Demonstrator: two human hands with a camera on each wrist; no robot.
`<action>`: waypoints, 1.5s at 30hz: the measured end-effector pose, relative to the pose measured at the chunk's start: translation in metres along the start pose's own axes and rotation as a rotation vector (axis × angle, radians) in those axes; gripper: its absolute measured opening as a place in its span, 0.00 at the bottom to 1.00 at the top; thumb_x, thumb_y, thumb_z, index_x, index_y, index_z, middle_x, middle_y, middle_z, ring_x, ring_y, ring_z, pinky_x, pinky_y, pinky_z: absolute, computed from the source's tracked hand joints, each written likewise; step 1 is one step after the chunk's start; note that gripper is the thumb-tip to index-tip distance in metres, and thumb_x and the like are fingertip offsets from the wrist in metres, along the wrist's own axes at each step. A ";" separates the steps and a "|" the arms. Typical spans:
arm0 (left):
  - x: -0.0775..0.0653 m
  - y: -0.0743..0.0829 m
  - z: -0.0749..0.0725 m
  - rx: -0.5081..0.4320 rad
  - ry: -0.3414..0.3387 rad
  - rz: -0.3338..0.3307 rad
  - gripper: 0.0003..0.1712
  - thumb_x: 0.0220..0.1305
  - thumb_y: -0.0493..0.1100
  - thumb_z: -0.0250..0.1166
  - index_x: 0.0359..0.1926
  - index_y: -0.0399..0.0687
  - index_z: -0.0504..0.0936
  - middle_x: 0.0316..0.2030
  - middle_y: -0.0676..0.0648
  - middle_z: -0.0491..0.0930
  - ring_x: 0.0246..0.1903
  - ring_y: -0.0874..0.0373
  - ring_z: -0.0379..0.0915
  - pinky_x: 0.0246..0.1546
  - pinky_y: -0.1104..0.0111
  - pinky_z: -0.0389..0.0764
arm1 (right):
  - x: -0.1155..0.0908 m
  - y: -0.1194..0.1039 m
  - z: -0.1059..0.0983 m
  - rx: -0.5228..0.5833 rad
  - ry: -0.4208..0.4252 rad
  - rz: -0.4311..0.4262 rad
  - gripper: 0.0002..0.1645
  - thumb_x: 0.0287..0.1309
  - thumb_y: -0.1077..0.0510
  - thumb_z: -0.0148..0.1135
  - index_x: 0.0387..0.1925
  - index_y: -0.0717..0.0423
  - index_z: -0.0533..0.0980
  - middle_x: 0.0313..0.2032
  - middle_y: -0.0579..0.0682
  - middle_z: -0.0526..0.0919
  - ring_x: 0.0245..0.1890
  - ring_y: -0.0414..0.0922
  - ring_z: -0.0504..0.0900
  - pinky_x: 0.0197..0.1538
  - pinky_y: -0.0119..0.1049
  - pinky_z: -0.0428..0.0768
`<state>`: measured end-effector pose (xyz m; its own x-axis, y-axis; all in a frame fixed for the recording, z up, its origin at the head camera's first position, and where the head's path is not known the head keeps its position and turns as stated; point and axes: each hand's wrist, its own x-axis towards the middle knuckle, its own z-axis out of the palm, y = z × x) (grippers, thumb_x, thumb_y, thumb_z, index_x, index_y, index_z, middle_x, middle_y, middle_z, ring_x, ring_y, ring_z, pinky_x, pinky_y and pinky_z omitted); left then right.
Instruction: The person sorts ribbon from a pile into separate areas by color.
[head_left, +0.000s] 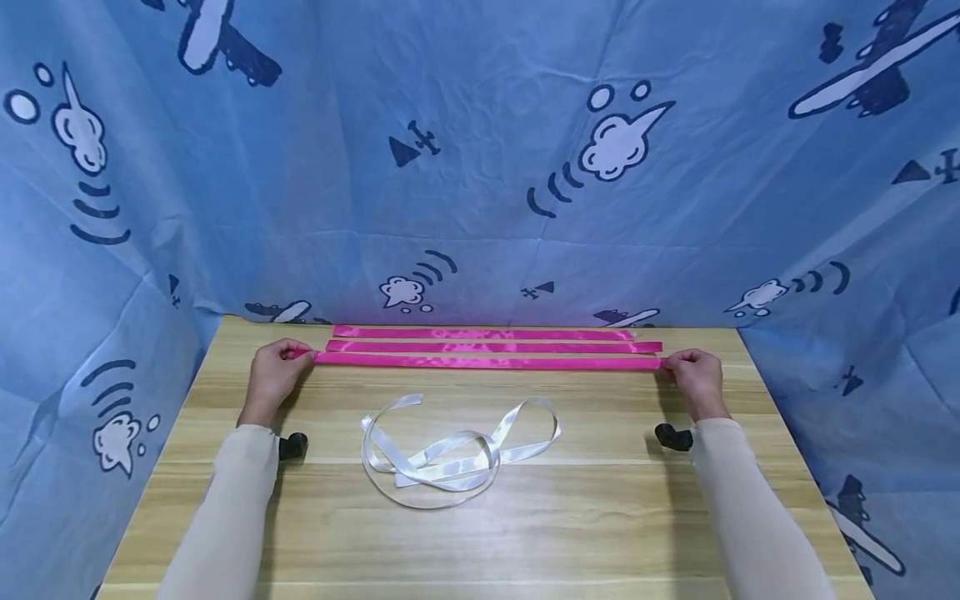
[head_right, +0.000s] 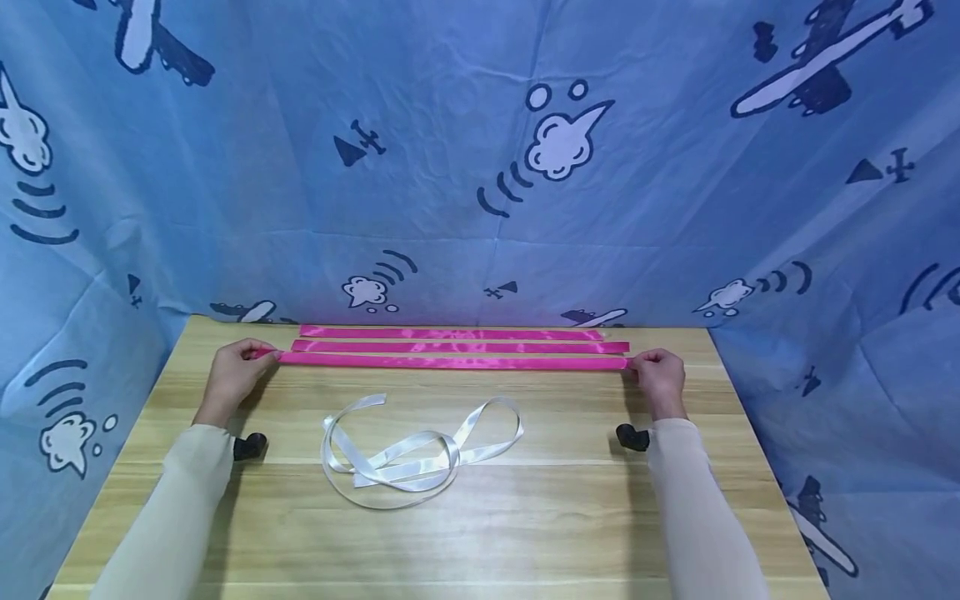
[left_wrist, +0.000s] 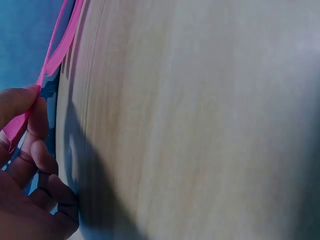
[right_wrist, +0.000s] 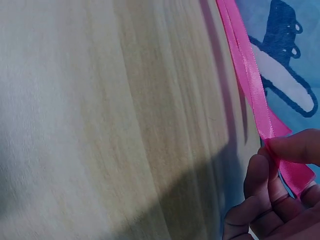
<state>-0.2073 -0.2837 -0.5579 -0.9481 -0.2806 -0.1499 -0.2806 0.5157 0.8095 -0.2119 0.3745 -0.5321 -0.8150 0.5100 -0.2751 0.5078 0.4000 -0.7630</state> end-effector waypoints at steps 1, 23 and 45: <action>0.001 0.000 0.000 0.003 -0.001 0.003 0.13 0.69 0.40 0.69 0.47 0.34 0.86 0.33 0.48 0.82 0.32 0.63 0.71 0.32 0.76 0.72 | 0.001 0.000 0.001 -0.006 0.003 0.002 0.06 0.70 0.64 0.60 0.43 0.65 0.79 0.31 0.40 0.76 0.35 0.39 0.72 0.34 0.26 0.74; 0.005 0.000 0.007 0.046 -0.027 -0.046 0.13 0.71 0.42 0.67 0.48 0.35 0.85 0.35 0.45 0.82 0.34 0.58 0.71 0.33 0.73 0.73 | 0.010 0.000 0.009 -0.072 0.001 0.038 0.11 0.72 0.61 0.59 0.48 0.66 0.79 0.40 0.51 0.78 0.40 0.44 0.73 0.38 0.28 0.74; -0.002 -0.008 0.000 0.012 -0.031 -0.015 0.15 0.70 0.40 0.66 0.52 0.35 0.83 0.41 0.43 0.80 0.37 0.59 0.71 0.34 0.76 0.73 | 0.004 0.008 -0.001 -0.055 0.008 0.090 0.16 0.73 0.54 0.60 0.51 0.64 0.75 0.48 0.55 0.77 0.43 0.45 0.76 0.35 0.23 0.74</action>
<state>-0.2028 -0.2871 -0.5643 -0.9480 -0.2627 -0.1795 -0.2960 0.5215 0.8002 -0.2110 0.3803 -0.5382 -0.7631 0.5521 -0.3360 0.5937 0.3935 -0.7019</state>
